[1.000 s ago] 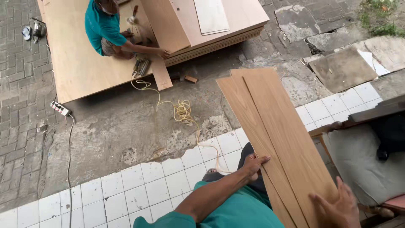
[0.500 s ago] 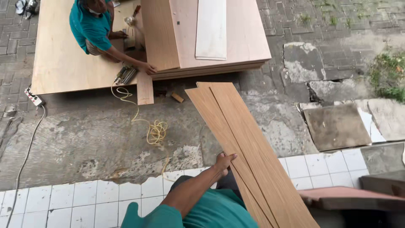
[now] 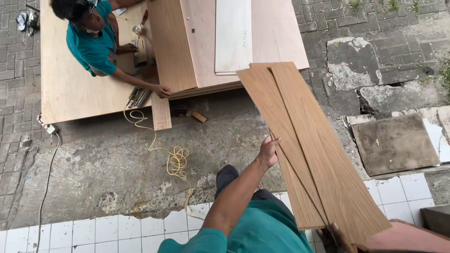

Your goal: The person holds and aligns wood veneer pieces against a larger plywood board on a workbench, comparing the grain and fit of multiple pieces.

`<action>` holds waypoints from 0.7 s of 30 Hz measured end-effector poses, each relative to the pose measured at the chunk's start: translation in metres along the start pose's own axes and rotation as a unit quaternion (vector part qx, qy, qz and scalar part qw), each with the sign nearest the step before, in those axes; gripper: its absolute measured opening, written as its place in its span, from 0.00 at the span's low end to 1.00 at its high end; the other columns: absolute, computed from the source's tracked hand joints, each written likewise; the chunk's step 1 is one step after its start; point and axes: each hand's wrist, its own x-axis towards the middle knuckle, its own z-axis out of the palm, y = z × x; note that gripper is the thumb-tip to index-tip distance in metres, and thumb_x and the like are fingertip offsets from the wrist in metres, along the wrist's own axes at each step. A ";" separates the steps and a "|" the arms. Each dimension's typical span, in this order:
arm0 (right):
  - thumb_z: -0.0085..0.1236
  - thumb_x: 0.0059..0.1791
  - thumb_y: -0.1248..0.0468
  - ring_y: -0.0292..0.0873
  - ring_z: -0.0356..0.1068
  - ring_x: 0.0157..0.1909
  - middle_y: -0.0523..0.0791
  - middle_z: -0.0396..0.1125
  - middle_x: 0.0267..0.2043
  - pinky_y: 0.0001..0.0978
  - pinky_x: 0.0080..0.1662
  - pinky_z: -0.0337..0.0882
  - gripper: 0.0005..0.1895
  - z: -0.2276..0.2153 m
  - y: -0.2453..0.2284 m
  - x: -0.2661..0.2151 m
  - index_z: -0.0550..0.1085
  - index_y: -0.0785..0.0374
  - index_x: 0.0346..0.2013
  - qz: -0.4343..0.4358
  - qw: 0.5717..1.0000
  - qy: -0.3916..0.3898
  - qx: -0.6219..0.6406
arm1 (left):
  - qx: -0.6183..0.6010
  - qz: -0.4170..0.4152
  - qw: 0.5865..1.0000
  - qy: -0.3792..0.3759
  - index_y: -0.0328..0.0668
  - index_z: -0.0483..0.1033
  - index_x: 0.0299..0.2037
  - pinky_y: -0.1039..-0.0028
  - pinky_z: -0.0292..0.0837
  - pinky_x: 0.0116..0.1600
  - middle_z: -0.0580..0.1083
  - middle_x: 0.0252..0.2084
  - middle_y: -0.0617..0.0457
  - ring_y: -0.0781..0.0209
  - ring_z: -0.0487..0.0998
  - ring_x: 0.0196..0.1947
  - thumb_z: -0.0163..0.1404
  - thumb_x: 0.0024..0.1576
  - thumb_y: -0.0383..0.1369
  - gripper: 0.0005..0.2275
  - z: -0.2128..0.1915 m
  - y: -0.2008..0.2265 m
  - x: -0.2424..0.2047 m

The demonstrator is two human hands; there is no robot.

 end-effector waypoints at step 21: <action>0.64 0.49 0.67 0.34 0.72 0.46 0.37 0.73 0.37 0.21 0.46 0.79 0.05 0.451 0.040 0.416 0.76 0.59 0.37 0.147 0.978 -0.052 0.140 | 0.798 0.019 0.596 -0.084 0.46 0.71 0.23 0.46 0.62 0.29 0.73 0.24 0.41 0.34 0.75 0.26 0.43 0.60 0.42 0.15 -0.207 0.135 0.064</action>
